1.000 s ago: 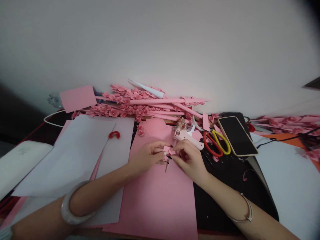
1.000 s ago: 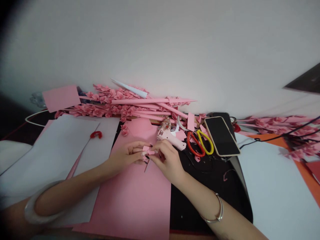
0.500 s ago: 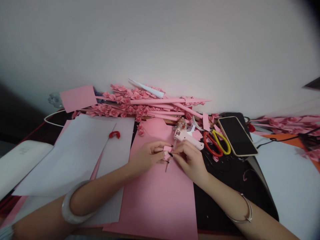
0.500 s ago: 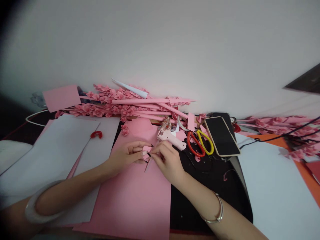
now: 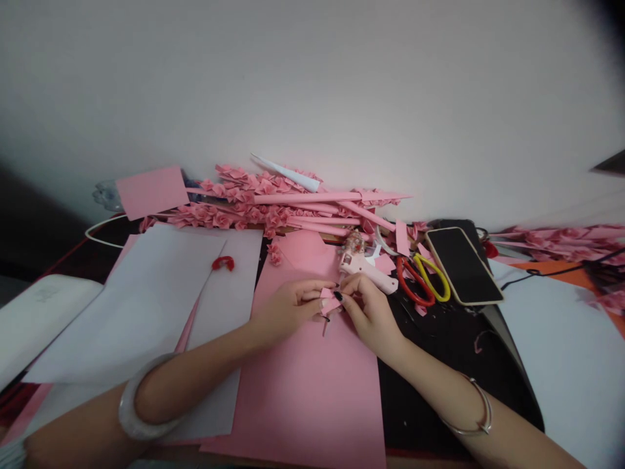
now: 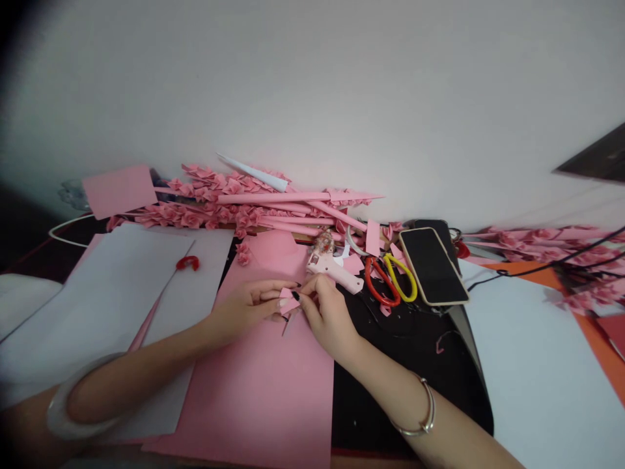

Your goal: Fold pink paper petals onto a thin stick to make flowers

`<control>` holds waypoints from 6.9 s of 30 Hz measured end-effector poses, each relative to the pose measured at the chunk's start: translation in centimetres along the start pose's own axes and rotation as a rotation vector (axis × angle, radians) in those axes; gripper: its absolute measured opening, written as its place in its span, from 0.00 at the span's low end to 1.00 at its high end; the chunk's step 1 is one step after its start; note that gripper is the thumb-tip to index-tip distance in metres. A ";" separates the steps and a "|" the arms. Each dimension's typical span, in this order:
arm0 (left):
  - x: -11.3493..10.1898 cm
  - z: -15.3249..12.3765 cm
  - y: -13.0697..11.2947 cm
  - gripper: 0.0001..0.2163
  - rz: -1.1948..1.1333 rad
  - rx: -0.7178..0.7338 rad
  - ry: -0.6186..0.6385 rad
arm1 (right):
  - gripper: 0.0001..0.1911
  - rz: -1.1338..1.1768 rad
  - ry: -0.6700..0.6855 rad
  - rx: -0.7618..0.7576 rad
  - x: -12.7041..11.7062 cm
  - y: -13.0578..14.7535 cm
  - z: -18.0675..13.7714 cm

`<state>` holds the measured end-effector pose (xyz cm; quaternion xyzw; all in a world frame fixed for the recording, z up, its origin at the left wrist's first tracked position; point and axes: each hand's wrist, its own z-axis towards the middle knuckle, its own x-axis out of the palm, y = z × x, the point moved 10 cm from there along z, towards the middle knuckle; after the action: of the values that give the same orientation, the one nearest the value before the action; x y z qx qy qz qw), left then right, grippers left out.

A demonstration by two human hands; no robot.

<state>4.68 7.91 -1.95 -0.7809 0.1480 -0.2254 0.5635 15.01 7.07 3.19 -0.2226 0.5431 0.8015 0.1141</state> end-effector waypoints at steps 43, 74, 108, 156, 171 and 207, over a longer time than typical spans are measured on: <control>-0.3 0.0 -0.4 0.09 0.112 0.043 -0.021 | 0.15 -0.173 0.204 -0.019 1.6 0.8 0.4; -0.6 -0.1 -1.0 0.09 0.101 0.071 -0.052 | 0.03 -0.031 -0.085 -0.029 -1.2 0.7 0.1; -1.1 0.1 -0.2 0.06 0.060 -0.001 -0.098 | 0.06 -0.093 -0.076 -0.155 -0.9 2.3 0.0; 0.9 -0.2 -0.2 0.08 -0.025 -0.028 0.096 | 0.11 -0.192 0.038 -0.076 0.1 1.3 0.1; 0.5 0.0 -0.1 0.08 0.054 0.034 0.037 | 0.09 -0.101 0.030 -0.063 -0.2 1.2 0.3; -0.4 -0.2 0.2 0.06 0.228 0.031 -0.059 | 0.05 0.188 -0.052 0.073 -0.1 0.9 -0.2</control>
<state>4.24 7.88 -2.18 -0.7566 0.2158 -0.1390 0.6014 14.73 6.52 3.89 -0.1453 0.5874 0.7938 0.0606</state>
